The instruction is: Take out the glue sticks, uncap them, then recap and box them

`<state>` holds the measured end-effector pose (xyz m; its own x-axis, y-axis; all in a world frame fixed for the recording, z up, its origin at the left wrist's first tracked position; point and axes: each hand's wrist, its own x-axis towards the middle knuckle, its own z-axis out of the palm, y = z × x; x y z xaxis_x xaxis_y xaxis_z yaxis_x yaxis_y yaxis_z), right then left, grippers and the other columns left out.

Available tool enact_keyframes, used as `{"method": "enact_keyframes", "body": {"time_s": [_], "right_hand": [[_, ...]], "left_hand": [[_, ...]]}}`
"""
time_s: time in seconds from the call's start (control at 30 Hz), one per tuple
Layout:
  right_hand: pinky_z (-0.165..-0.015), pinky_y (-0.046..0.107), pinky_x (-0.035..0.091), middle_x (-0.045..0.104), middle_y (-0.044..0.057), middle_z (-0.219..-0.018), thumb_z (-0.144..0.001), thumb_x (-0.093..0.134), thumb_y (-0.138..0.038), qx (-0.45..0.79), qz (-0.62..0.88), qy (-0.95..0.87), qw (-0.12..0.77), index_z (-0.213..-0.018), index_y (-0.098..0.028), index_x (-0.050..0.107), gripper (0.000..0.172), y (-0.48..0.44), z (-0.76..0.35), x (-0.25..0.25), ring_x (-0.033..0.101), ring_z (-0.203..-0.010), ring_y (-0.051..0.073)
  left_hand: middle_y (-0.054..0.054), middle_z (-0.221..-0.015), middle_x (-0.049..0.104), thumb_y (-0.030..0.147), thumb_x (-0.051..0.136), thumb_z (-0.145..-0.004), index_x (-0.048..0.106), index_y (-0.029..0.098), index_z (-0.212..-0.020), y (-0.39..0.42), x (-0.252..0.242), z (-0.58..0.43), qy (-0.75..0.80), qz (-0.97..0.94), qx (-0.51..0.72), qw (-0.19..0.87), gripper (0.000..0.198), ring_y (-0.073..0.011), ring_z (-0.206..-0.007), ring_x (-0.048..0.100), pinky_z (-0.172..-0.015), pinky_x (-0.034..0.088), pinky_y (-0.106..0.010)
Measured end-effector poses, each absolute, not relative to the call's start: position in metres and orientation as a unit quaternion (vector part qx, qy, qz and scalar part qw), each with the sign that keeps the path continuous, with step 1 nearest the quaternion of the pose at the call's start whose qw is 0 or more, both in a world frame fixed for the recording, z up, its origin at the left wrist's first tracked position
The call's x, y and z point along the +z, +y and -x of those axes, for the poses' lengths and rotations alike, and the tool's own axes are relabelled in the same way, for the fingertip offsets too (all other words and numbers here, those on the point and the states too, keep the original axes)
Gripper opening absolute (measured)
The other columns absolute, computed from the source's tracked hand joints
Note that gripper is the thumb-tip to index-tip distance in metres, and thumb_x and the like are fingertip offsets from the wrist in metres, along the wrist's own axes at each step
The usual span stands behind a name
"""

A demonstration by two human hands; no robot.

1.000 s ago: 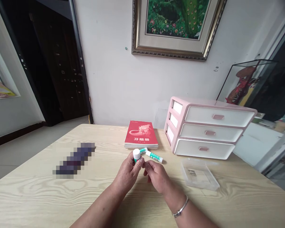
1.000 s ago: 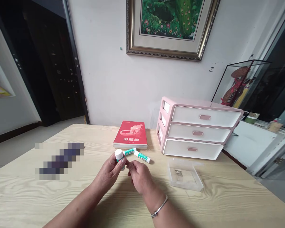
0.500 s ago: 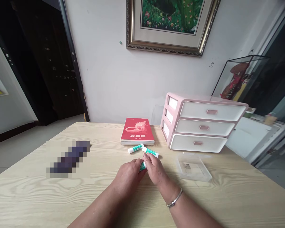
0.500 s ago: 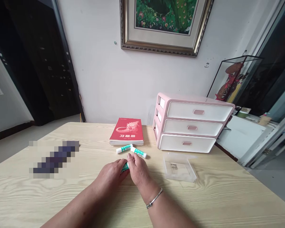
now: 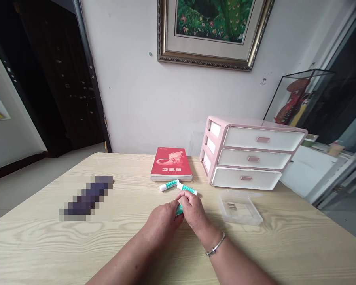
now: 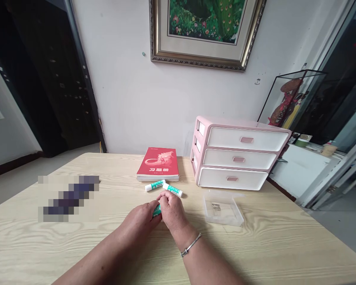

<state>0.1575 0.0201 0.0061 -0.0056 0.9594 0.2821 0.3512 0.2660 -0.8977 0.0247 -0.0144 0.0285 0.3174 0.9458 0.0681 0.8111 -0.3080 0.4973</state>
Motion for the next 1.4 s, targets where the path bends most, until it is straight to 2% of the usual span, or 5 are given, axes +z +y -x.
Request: {"method": "enact_keyframes", "body": {"time_s": [0.37,0.57,0.97,1.17,1.4], "right_hand": [[-0.056,0.023,0.041,0.06,0.0,-0.062,-0.076,0.041,-0.019,0.324,0.499,-0.643,0.483,-0.069,-0.02,0.063,0.023,0.017,-0.158,0.009,0.056,-0.063,0.016],[-0.056,0.023,0.042,0.059,0.0,-0.061,-0.076,0.041,-0.019,0.321,0.496,-0.648,0.481,-0.069,-0.019,0.064,0.025,0.015,-0.158,0.012,0.054,-0.06,0.015],[-0.054,0.023,0.041,0.059,0.0,-0.062,-0.074,0.041,-0.02,0.331,0.488,-0.65,0.479,-0.069,-0.019,0.066,0.026,0.014,-0.157,0.013,0.053,-0.059,0.015],[-0.045,0.024,0.026,0.037,-0.005,-0.047,-0.077,0.041,-0.029,0.3,0.54,-0.545,0.566,-0.073,-0.019,0.066,0.027,0.029,-0.194,0.026,0.035,-0.047,0.014],[-0.053,0.025,0.03,0.048,-0.004,-0.054,-0.088,0.038,-0.026,0.212,0.549,-0.665,0.46,-0.088,-0.021,0.066,0.029,0.03,-0.185,0.012,0.045,-0.053,0.015]], "left_hand": [[-0.008,-0.088,0.072,0.032,0.052,-0.086,0.063,0.02,-0.1,-0.019,0.037,-0.024,0.553,-0.774,0.195,0.239,0.022,-0.0221,-0.077,0.066,-0.06,0.033,-0.025],[0.0,-0.069,0.062,0.031,0.051,-0.085,0.061,0.019,-0.085,-0.019,0.037,-0.022,0.524,-0.777,0.219,0.269,0.016,-0.0135,-0.059,0.051,-0.053,0.026,-0.023],[0.005,-0.065,0.05,0.04,0.052,-0.085,0.054,0.018,-0.08,-0.019,0.036,-0.016,0.459,-0.759,0.255,0.384,0.023,-0.0096,-0.059,0.038,-0.054,0.027,-0.021],[0.006,-0.061,0.038,0.05,0.055,-0.083,0.048,0.02,-0.079,-0.017,0.037,0.008,0.48,-0.705,0.237,0.464,0.031,-0.0101,-0.056,0.033,-0.051,0.025,-0.022],[0.005,-0.065,0.042,0.049,0.052,-0.083,0.047,0.02,-0.077,0.003,0.032,0.013,0.571,-0.677,0.319,0.337,0.03,-0.0118,-0.061,0.039,-0.056,0.03,-0.022]]}}
